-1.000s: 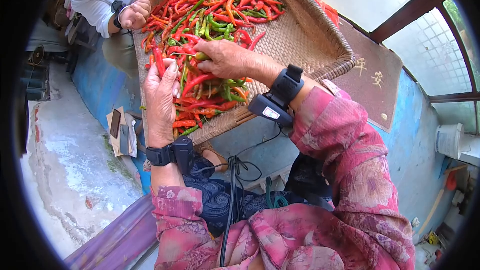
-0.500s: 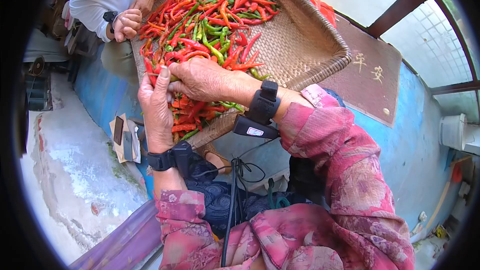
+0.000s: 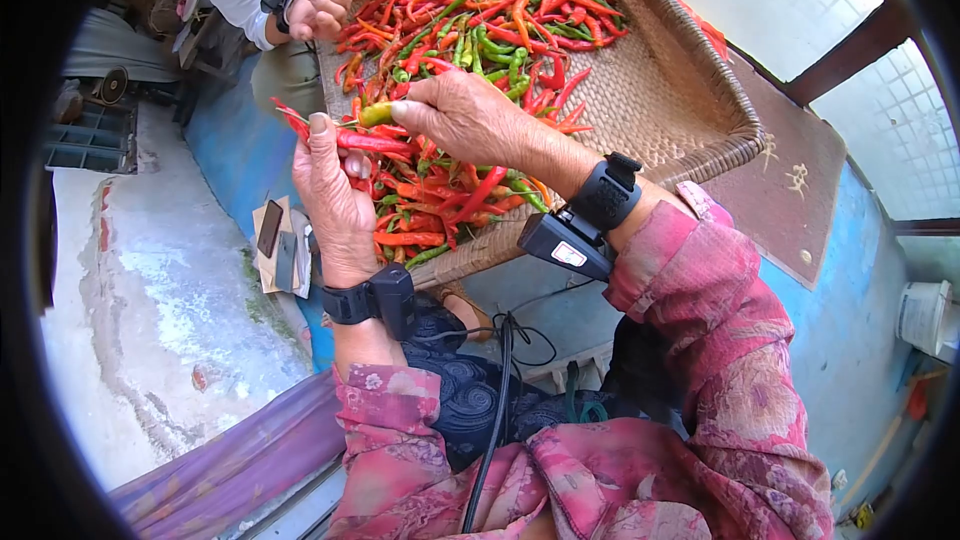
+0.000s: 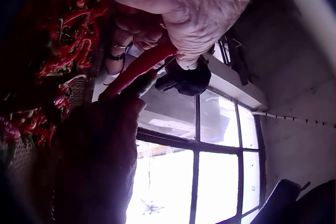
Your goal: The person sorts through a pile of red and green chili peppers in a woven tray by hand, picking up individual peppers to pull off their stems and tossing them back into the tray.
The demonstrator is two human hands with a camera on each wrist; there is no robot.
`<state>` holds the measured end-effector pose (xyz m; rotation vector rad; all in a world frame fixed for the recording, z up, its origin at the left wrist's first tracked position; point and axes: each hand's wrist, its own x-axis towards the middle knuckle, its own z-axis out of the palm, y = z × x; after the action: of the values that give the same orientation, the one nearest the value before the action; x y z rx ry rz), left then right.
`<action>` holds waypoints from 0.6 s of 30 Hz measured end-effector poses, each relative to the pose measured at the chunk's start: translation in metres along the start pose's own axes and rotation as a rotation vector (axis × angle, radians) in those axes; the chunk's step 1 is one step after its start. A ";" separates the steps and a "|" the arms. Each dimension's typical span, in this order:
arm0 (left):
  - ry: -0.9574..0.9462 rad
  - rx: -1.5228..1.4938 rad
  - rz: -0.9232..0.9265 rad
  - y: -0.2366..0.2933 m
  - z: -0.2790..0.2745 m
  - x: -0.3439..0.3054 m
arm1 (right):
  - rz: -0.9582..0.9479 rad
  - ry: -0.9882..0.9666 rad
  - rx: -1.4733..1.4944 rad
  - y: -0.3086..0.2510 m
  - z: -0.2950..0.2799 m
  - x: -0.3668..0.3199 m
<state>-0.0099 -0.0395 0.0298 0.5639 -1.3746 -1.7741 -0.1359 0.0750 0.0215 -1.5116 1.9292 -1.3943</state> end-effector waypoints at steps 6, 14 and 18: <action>0.013 -0.013 0.010 0.005 0.002 0.000 | 0.190 -0.139 0.257 -0.002 -0.004 0.005; 0.108 -0.022 0.065 0.005 -0.001 0.002 | 0.257 -0.233 0.214 -0.004 -0.027 0.006; 0.103 -0.062 0.039 0.007 -0.003 0.001 | 0.248 -0.011 0.099 0.000 -0.046 0.009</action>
<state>-0.0063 -0.0423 0.0356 0.5824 -1.2483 -1.7263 -0.1730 0.0901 0.0456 -1.1867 1.9338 -1.3468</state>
